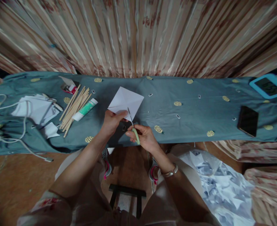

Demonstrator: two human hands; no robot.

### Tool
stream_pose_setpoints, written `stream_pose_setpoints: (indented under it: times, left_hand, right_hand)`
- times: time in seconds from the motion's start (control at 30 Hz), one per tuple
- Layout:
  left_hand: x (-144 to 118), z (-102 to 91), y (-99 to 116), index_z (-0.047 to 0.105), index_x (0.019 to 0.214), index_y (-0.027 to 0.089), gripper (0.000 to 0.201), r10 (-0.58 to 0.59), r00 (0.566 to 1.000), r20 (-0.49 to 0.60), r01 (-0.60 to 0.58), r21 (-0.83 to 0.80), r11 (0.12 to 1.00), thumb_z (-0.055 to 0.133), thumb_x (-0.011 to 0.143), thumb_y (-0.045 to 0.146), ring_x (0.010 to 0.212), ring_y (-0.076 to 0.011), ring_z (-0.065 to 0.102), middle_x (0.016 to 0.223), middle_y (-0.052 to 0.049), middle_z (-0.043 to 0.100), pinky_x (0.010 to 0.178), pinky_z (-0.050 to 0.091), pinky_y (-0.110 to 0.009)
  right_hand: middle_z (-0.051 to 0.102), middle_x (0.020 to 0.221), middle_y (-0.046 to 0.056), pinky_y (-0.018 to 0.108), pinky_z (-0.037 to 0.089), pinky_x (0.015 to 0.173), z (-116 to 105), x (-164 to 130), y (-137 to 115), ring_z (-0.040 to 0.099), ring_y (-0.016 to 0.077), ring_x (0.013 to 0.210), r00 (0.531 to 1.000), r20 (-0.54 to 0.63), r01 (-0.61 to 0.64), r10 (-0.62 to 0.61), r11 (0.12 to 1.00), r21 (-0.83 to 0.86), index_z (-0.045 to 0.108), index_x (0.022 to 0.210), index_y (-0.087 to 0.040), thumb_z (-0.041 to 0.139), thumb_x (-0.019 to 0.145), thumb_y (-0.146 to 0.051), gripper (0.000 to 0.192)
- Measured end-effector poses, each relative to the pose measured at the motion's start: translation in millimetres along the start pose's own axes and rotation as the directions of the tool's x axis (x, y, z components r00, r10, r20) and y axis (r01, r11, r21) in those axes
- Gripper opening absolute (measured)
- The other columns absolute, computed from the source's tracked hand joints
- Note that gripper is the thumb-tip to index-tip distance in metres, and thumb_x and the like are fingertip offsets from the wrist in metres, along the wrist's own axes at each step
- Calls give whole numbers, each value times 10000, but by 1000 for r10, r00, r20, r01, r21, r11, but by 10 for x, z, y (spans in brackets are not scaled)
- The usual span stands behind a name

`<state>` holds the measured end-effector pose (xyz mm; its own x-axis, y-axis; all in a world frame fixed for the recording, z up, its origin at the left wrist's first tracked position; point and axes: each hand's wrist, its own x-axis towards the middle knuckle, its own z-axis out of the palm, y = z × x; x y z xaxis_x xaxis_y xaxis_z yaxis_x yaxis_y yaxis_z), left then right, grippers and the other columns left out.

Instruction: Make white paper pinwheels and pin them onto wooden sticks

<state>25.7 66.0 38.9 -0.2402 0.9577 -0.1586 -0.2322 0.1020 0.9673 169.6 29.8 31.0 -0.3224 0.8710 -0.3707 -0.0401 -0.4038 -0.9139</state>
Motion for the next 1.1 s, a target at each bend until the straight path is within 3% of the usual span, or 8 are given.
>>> stream_pose_setpoints:
  times: [1.1]
  left_hand:
    - [-6,-11,0,670,642,150,146,11,1000,15,-11,20,1000,725,593,276,513,-136,586,620,-6,659,479,529,-239]
  right_hand:
    - [582,492,-51,182,416,421,2,9,5,510,66,425,1000,2,8,-8,1000,18,688,693,-188,883,512,-438,366]
